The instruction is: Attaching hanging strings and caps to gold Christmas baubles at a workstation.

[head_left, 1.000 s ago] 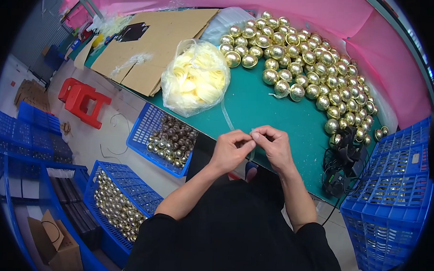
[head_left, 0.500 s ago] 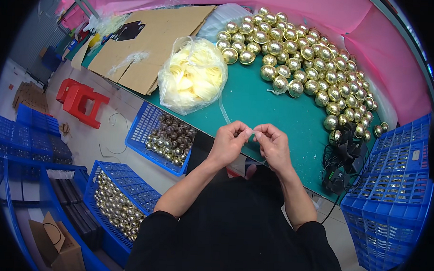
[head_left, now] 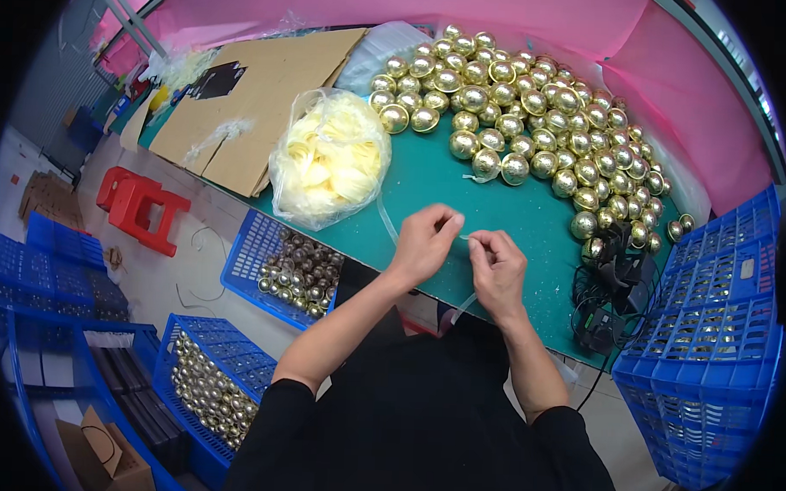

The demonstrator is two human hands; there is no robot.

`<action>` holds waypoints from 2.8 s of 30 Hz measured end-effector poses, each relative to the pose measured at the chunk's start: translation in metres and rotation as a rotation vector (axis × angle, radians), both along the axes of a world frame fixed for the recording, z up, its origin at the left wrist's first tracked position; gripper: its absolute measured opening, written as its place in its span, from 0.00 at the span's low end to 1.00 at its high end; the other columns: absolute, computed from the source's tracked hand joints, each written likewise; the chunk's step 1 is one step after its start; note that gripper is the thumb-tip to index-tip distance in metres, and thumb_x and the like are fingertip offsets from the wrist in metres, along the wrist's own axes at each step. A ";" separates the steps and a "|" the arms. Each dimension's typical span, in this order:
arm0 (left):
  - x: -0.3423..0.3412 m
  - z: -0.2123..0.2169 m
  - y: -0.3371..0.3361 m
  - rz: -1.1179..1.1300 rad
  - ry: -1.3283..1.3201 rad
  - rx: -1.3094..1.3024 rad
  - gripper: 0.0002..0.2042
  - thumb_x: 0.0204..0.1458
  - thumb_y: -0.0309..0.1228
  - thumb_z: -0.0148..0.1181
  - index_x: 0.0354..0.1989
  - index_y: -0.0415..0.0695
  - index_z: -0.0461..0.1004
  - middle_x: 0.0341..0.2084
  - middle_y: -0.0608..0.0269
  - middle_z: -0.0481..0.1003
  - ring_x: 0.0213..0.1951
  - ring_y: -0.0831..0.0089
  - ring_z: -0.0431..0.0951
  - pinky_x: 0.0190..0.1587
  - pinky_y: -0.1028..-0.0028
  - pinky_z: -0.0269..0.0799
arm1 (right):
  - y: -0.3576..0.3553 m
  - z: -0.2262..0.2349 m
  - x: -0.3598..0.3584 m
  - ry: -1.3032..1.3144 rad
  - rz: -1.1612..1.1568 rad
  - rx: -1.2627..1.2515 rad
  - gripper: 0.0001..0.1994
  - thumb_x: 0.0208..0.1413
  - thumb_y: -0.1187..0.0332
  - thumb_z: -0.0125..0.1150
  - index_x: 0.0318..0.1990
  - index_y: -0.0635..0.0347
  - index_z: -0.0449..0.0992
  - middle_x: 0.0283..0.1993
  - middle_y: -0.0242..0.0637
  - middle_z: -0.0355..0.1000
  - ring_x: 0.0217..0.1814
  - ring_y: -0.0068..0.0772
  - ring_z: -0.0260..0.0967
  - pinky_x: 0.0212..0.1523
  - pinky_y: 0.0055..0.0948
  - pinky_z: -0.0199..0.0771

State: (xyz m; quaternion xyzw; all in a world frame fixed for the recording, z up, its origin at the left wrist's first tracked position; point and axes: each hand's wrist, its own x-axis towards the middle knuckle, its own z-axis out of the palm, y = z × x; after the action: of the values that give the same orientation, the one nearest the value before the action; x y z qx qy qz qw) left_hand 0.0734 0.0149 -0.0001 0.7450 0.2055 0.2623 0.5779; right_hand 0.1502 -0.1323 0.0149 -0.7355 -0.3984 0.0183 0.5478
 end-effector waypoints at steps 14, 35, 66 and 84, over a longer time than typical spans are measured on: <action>0.128 -0.001 0.035 -0.016 0.004 0.965 0.20 0.48 0.22 0.65 0.52 0.42 0.76 0.49 0.51 0.76 0.54 0.51 0.74 0.53 0.55 0.72 | -0.034 -0.029 0.036 0.424 -0.083 0.062 0.04 0.66 0.73 0.63 0.42 0.65 0.80 0.30 0.20 0.70 0.29 0.09 0.60 0.28 0.16 0.60; -0.189 -0.009 0.048 0.589 0.017 0.180 0.26 0.47 0.27 0.75 0.57 0.39 0.74 0.48 0.56 0.78 0.49 0.66 0.81 0.54 0.68 0.77 | -0.041 -0.043 0.035 0.529 0.001 0.053 0.06 0.67 0.69 0.64 0.44 0.62 0.81 0.29 0.19 0.68 0.23 0.08 0.55 0.22 0.14 0.51; 0.062 -0.005 0.025 -0.065 0.045 0.594 0.29 0.46 0.30 0.74 0.58 0.37 0.72 0.53 0.47 0.75 0.48 0.53 0.81 0.52 0.61 0.78 | -0.038 -0.034 0.029 0.554 -0.112 0.141 0.04 0.65 0.73 0.64 0.42 0.65 0.80 0.30 0.21 0.71 0.28 0.09 0.61 0.28 0.16 0.60; -0.022 0.004 -0.027 -0.159 0.065 0.399 0.27 0.44 0.26 0.77 0.55 0.36 0.75 0.49 0.51 0.78 0.47 0.59 0.82 0.45 0.68 0.80 | -0.024 -0.009 0.007 0.226 -0.004 -0.015 0.04 0.60 0.78 0.65 0.41 0.68 0.82 0.37 0.40 0.77 0.32 0.27 0.74 0.32 0.26 0.74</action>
State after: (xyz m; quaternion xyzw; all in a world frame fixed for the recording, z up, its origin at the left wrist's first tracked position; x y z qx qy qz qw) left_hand 0.0510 -0.0119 0.0043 0.8665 0.1087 0.2272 0.4310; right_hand 0.1569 -0.1562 0.0062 -0.7336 -0.3323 0.1030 0.5837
